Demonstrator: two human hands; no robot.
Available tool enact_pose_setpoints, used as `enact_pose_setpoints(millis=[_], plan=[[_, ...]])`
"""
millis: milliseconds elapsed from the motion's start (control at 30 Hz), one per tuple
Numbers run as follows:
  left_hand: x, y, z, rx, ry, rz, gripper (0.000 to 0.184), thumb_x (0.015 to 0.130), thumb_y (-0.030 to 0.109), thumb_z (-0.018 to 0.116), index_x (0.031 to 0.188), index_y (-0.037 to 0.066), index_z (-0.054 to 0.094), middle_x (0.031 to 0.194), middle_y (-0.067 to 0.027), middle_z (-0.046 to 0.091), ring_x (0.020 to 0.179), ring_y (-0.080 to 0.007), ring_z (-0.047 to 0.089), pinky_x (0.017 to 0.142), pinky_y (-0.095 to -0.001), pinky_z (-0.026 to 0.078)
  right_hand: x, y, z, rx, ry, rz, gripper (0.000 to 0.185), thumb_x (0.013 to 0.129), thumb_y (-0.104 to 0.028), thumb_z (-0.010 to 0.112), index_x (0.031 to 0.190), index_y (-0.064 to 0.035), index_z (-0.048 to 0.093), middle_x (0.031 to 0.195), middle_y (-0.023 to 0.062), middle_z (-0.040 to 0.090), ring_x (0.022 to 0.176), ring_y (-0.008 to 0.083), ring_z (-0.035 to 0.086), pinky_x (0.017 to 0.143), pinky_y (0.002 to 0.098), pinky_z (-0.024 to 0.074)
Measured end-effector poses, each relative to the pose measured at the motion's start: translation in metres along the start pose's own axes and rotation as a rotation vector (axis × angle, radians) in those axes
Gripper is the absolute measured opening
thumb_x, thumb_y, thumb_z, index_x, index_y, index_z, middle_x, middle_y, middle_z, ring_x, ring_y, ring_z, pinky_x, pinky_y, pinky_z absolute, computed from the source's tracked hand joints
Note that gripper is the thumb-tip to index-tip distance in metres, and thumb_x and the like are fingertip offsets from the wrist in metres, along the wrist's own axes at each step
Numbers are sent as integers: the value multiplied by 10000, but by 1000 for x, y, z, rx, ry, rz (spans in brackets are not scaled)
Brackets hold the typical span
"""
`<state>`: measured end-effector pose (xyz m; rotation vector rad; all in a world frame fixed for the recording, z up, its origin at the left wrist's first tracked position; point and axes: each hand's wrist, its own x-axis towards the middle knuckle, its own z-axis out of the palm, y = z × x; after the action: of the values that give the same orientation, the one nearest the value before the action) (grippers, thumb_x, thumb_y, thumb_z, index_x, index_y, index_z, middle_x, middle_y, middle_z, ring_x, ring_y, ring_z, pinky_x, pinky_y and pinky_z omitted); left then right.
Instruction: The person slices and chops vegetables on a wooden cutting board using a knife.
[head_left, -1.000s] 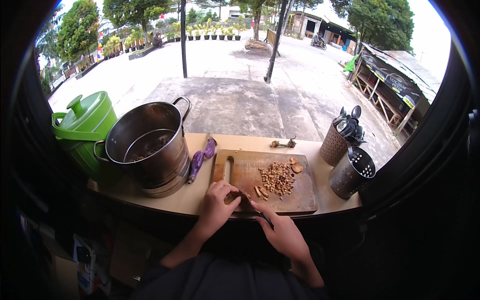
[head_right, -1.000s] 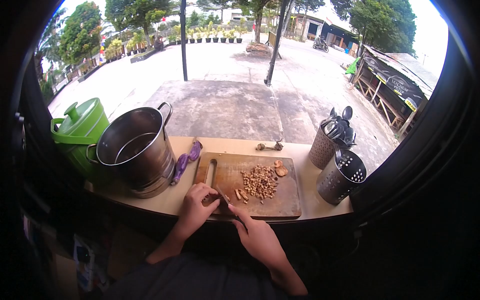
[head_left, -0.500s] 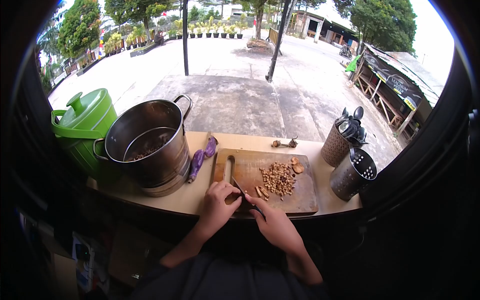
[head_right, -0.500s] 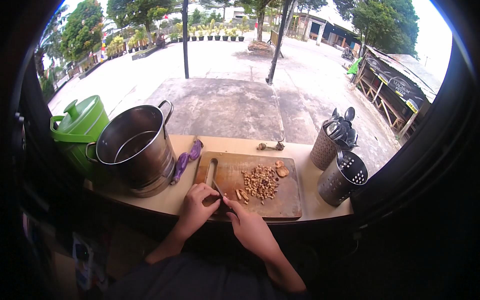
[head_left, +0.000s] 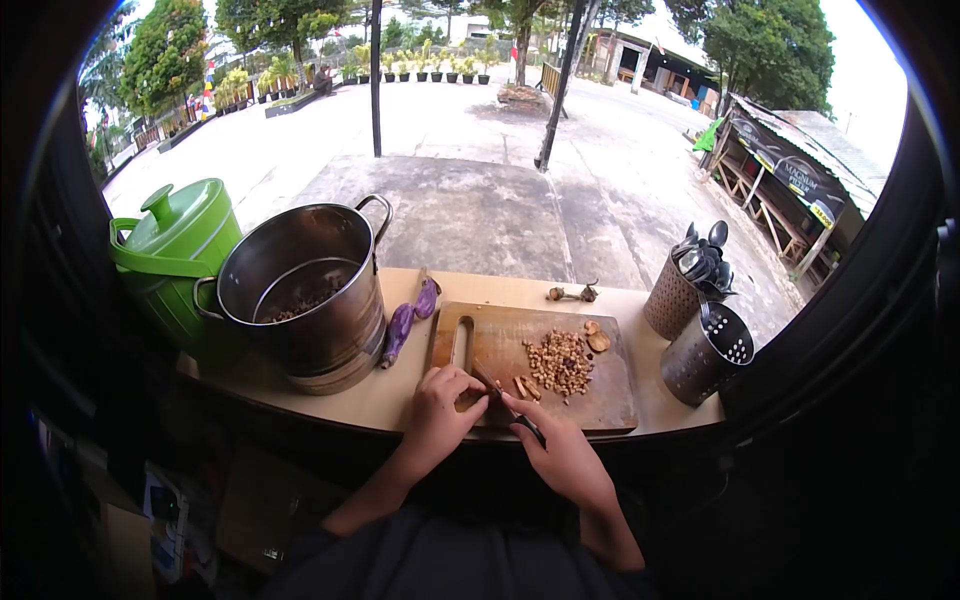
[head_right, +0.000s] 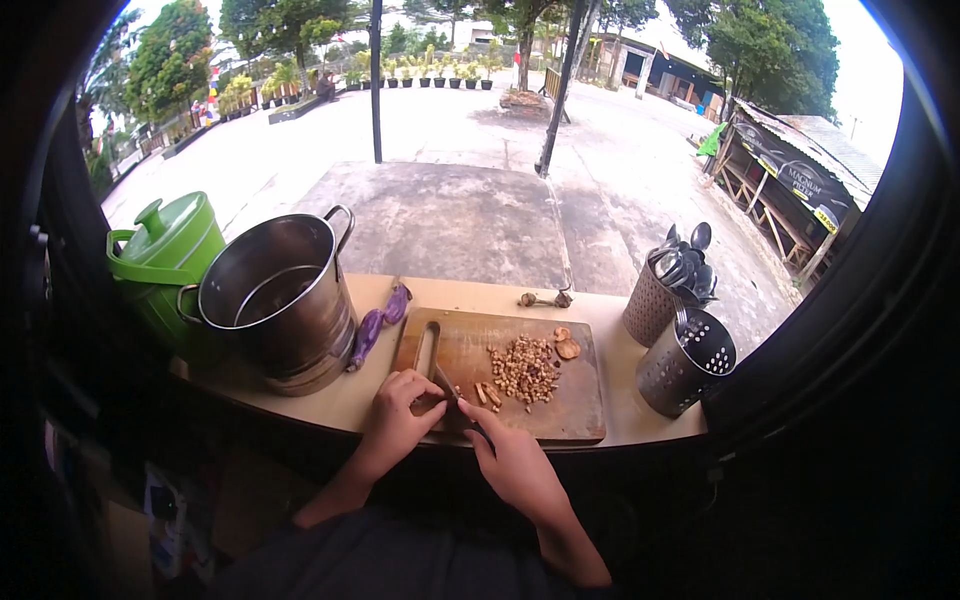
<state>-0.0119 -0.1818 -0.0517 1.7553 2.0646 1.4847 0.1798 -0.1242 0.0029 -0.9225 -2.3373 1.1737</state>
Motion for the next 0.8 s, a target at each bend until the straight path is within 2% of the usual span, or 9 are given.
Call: enact_pose_setpoints(millis=[133, 200, 333, 400, 433, 500, 633, 700, 800], plan=[[-1, -4, 2, -4, 22, 23, 130, 778, 39, 782, 879, 34, 702, 909, -88, 659, 920, -291, 639, 822, -389, 517, -9, 1, 0, 6, 45, -103, 404, 1005, -128, 609, 1408, -148, 590, 1121, 254, 696, 965, 435, 677, 861, 400, 526], [0, -5, 2, -16, 28, 7, 133, 770, 22, 779, 874, 29, 697, 905, -90, 657, 920, -291, 638, 822, -389, 516, -14, -10, -6, -59, -67, 83, 414, 1004, -125, 610, 1416, -156, 585, 1105, 247, 705, 954, 422, 693, 856, 394, 531], [0, -3, 0, -28, 17, -7, 139, 765, 16, 780, 876, 23, 696, 902, -92, 657, 918, -292, 639, 823, -390, 515, -14, -3, -1, -30, -30, 4, 426, 1008, -134, 608, 1432, -156, 570, 1085, 254, 705, 947, 426, 695, 852, 395, 533], [0, -4, 0, -40, 22, 6, 139, 765, 13, 778, 877, 20, 696, 897, -94, 657, 915, -291, 639, 818, -386, 515, -11, -13, -5, -20, -108, 136, 421, 1017, -141, 596, 1436, -157, 559, 1089, 265, 694, 987, 451, 672, 857, 411, 528], [0, -4, 0, -40, 21, 5, 139, 765, 13, 778, 877, 20, 696, 897, -94, 657, 915, -291, 639, 818, -386, 515, -9, -9, -1, -19, -109, 137, 421, 1017, -141, 596, 1436, -157, 559, 1089, 265, 694, 987, 451, 672, 857, 411, 528], [0, -4, -1, -42, 16, 12, 141, 766, 12, 778, 882, 15, 698, 899, -95, 659, 913, -291, 640, 813, -383, 516, -2, 1, 9, 30, -3, -40, 399, 1025, -139, 580, 1424, -138, 559, 1093, 280, 680, 1002, 459, 659, 864, 430, 519], [0, -6, 0, -38, 18, 27, 141, 770, 15, 778, 885, 11, 696, 900, -96, 661, 911, -292, 640, 811, -383, 516, 9, -6, 12, 4, -28, 17, 382, 1024, -118, 574, 1405, -108, 563, 1133, 270, 680, 1054, 452, 652, 899, 434, 511], [0, -5, -1, -32, 16, 22, 139, 778, 24, 780, 891, 10, 699, 910, -96, 663, 911, -293, 642, 811, -384, 519, 14, 0, 15, -5, -11, -41, 372, 1021, -138, 558, 1393, -119, 555, 1077, 289, 677, 988, 489, 643, 831, 509, 515], [-1, -5, 0, -45, 9, -2, 135, 786, 33, 780, 895, 14, 704, 920, -95, 665, 917, -294, 643, 820, -383, 520, 10, 10, 17, 10, 16, -143, 380, 1021, -141, 562, 1400, -120, 551, 1081, 289, 675, 989, 487, 642, 834, 506, 514]])
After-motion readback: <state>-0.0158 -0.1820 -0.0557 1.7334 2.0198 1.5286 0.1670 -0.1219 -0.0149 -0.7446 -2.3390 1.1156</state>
